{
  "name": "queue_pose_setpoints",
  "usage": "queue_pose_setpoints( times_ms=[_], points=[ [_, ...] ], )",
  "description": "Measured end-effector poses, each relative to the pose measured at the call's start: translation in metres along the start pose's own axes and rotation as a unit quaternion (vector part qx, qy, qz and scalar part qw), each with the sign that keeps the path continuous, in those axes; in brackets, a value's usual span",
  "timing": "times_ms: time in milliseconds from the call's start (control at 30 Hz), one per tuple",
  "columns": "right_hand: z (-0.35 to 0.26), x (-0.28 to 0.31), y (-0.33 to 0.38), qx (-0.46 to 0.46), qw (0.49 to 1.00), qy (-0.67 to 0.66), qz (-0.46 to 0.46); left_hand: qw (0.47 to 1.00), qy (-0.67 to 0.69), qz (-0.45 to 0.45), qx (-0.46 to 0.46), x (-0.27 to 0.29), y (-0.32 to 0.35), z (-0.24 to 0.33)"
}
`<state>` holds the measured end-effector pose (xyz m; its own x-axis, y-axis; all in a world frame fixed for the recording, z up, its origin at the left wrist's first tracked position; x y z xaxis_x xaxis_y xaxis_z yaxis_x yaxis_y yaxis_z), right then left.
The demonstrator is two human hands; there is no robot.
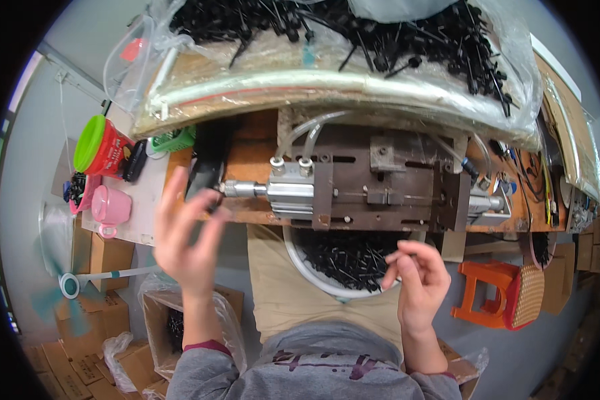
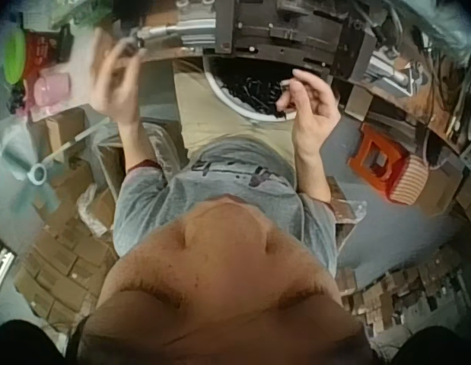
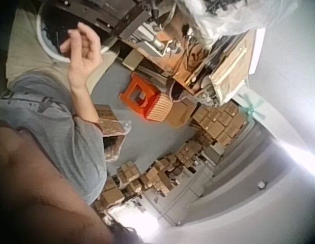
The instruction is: Assembling small black components using a manual press tool in a workshop setting.
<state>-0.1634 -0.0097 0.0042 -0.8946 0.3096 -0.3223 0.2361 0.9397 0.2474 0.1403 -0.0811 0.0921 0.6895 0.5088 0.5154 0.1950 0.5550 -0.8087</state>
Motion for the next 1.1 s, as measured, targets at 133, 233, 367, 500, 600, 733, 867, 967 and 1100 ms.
queue_pose_setpoints(
  times_ms=[133, 233, 367, 500, 600, 733, 867, 967, 1100],
  points=[
    [0.002, -0.021, -0.022, -0.031, 0.996, -0.022, -0.076, 0.948, 0.256, -0.140, -0.126, -0.045, 0.009, 0.096],
    [0.003, -0.031, -0.031, -0.064, 0.989, -0.036, -0.126, 0.904, 0.364, -0.182, -0.131, -0.068, 0.016, 0.121],
    [0.007, -0.030, -0.031, -0.088, 0.983, -0.055, -0.150, 0.889, 0.390, -0.198, -0.137, -0.081, 0.025, 0.128],
    [0.009, -0.027, -0.030, -0.086, 0.981, -0.074, -0.154, 0.887, 0.395, -0.204, -0.127, -0.086, 0.030, 0.128],
    [0.007, -0.028, -0.029, -0.080, 0.983, -0.071, -0.151, 0.887, 0.394, -0.202, -0.128, -0.085, 0.030, 0.128],
    [0.006, -0.030, -0.029, -0.073, 0.983, -0.058, -0.156, 0.888, 0.389, -0.204, -0.134, -0.085, 0.030, 0.128],
    [0.003, -0.030, -0.027, -0.043, 0.987, -0.039, -0.150, 0.890, 0.386, -0.203, -0.129, -0.085, 0.031, 0.126],
    [0.001, -0.032, -0.024, -0.033, 0.987, -0.021, -0.157, 0.887, 0.395, -0.206, -0.119, -0.085, 0.031, 0.124],
    [0.001, -0.035, -0.022, -0.041, 0.984, -0.031, -0.168, 0.883, 0.412, -0.201, -0.101, -0.084, 0.033, 0.121]
  ],
)
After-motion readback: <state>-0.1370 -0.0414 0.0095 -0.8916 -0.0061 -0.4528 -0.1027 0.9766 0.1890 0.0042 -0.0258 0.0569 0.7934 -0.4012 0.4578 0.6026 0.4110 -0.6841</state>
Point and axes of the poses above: each hand's wrist, its own y-axis away from the middle knuckle, its own x-axis out of the back of the hand, z = x × y, the point moved 9 cm from there along -y, towards the middle knuckle, and after that the axes turned 14 degrees about -x, right-handed, at the moved point
